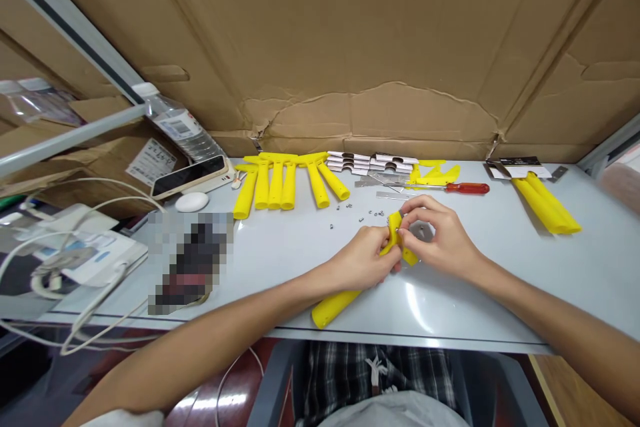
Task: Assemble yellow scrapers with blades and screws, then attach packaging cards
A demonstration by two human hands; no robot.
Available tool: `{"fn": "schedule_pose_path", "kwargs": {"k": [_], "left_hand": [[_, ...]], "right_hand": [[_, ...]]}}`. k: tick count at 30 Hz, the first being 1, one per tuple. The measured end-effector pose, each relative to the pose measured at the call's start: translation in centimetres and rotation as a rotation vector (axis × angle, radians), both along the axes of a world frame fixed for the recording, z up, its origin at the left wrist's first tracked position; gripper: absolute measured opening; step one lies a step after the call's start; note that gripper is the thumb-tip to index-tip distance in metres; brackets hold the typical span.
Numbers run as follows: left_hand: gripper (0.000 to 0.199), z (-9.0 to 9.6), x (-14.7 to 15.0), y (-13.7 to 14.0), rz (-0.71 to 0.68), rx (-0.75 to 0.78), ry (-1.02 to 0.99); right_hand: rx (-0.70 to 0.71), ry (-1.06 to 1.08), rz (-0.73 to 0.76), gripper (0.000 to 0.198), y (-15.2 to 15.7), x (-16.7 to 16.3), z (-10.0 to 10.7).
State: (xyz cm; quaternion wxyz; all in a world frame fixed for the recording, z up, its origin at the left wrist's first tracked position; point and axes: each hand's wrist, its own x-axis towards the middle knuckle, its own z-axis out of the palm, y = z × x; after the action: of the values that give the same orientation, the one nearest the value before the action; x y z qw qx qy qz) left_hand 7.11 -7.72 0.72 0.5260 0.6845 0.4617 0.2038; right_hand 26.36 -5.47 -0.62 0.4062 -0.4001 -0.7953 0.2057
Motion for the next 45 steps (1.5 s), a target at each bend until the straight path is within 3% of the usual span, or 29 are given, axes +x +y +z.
{"fn": "schedule_pose_path", "kwargs": {"k": [7, 19, 21, 25, 27, 33, 37, 39, 43, 45], "left_hand": [[0.021, -0.1, 0.0, 0.1, -0.007, -0.027, -0.015], [0.031, -0.5, 0.0, 1.3, 0.050, -0.324, -0.179], [0.032, -0.5, 0.0, 1.3, 0.062, -0.359, -0.242], [0.032, -0.4, 0.2, 1.2, 0.122, -0.384, -0.353], [0.026, -0.2, 0.3, 1.3, 0.184, -0.371, -0.433], [0.013, 0.6, 0.3, 1.3, 0.268, -0.290, -0.559], [0.013, 0.6, 0.3, 1.3, 0.297, -0.255, -0.550], [0.015, 0.6, 0.3, 1.3, 0.296, -0.249, -0.545], [0.020, 0.4, 0.3, 1.3, 0.277, -0.230, -0.549], [0.019, 0.3, 0.3, 1.3, 0.273, -0.230, -0.548]], "right_hand": [[0.001, 0.016, -0.029, 0.005, 0.0, -0.2, 0.0], [0.034, 0.005, -0.029, 0.005, 0.2, -0.5, -0.6], [-0.037, 0.020, -0.038, 0.010, 0.3, -0.3, -0.7], [-0.351, 0.139, -0.020, 0.028, 0.6, 0.1, -0.9], [-0.411, 0.184, -0.007, 0.032, 0.8, 0.2, -1.0], [-0.165, 0.107, -0.050, 0.023, 0.5, 0.2, -0.4], [-0.147, 0.075, -0.076, 0.025, 0.5, 0.3, 0.1], [-0.255, 0.101, -0.028, 0.028, 0.5, 0.3, 0.2], [-0.621, 0.231, 0.154, 0.036, 0.5, 0.4, 0.5], [-0.707, 0.300, 0.187, 0.039, 0.4, 0.4, 0.8]]}}
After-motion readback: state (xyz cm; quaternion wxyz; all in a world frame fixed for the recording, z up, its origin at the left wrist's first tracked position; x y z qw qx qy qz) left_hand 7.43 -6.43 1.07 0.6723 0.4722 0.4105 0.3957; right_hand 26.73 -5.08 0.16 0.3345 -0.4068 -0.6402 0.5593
